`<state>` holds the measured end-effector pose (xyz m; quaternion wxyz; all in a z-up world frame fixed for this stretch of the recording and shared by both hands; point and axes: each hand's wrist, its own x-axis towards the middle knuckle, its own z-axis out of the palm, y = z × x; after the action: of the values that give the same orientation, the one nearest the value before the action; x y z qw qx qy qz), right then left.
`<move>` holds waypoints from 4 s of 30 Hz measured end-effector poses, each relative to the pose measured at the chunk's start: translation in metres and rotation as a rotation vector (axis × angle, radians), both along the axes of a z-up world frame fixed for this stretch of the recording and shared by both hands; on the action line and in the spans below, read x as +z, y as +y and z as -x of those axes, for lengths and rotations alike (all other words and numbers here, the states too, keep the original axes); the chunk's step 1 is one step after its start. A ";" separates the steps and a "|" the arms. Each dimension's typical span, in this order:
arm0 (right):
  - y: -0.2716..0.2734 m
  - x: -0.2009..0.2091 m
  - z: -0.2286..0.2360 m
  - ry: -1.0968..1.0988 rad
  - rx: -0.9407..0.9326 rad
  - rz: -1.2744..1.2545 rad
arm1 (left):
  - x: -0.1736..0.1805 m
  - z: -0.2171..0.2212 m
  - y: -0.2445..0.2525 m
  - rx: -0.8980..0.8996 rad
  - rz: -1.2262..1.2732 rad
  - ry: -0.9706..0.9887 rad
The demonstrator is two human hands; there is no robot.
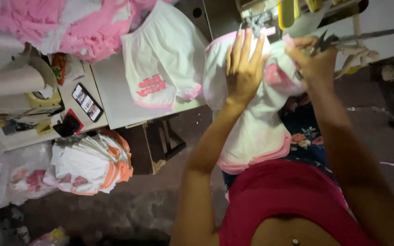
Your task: Trimming excess threads from manufactured shorts using hand snips at a sewing workstation and stacking them.
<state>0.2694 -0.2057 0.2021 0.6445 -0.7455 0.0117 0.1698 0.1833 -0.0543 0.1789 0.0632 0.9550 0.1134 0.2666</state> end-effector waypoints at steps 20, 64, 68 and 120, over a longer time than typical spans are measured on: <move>0.009 -0.019 0.023 -0.169 -0.025 -0.139 | -0.011 -0.099 0.133 -0.219 0.434 -0.067; 0.018 -0.042 0.024 0.450 0.114 -0.607 | -0.009 0.033 0.013 -0.198 -0.067 -0.158; 0.038 -0.039 0.020 0.370 0.056 -0.579 | -0.011 0.047 0.034 -0.294 -0.010 -0.156; 0.031 -0.048 0.057 -0.071 0.168 -0.108 | 0.024 0.019 0.036 0.039 -0.003 0.249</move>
<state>0.2122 -0.1751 0.1546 0.6673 -0.7135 -0.0827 0.1969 0.1647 -0.0182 0.2025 0.0418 0.9784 0.1387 0.1473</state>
